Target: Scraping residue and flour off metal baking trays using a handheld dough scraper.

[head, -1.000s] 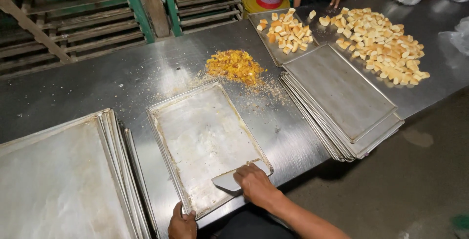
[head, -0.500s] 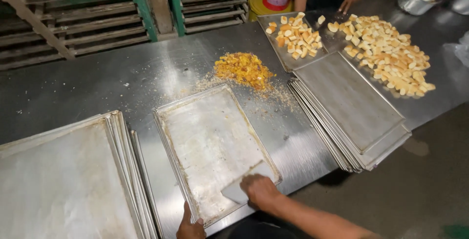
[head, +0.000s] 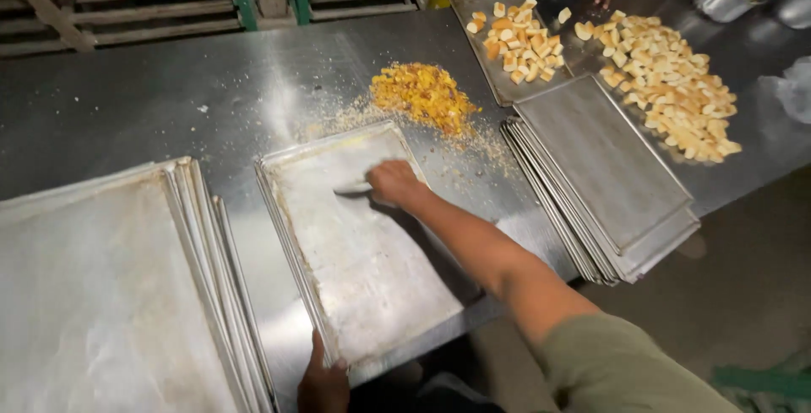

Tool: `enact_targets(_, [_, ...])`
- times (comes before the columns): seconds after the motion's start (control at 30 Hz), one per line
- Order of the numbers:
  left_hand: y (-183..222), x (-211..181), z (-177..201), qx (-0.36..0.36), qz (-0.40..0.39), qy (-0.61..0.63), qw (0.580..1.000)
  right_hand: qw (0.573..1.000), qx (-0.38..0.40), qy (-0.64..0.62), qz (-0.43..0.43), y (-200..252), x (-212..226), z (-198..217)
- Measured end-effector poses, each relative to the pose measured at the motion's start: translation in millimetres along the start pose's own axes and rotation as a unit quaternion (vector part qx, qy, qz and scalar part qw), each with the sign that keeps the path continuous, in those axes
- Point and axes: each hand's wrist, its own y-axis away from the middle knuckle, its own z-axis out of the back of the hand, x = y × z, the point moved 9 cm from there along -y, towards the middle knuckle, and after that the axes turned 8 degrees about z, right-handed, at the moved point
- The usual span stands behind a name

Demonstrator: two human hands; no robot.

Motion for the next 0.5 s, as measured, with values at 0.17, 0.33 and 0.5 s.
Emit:
enact_targets(0.17, [25.3,-161.3,41.5,-0.027,0.033,0.042,0.998,0.997,0.042,-0.049,-0.030,184.4,67.9,-13.2])
enact_targets(0.33, [32.9,-185.5,52.4,-0.053,0.099,-0.077,0.991,0.987,-0.041,-0.038,0.153,263.9,180.3,-8.3])
enact_targets(0.5, [23.9,-169.7,40.9,-0.034,0.116,-0.076,0.990,0.992,0.094,-0.060,0.060,127.4,161.7,-24.6])
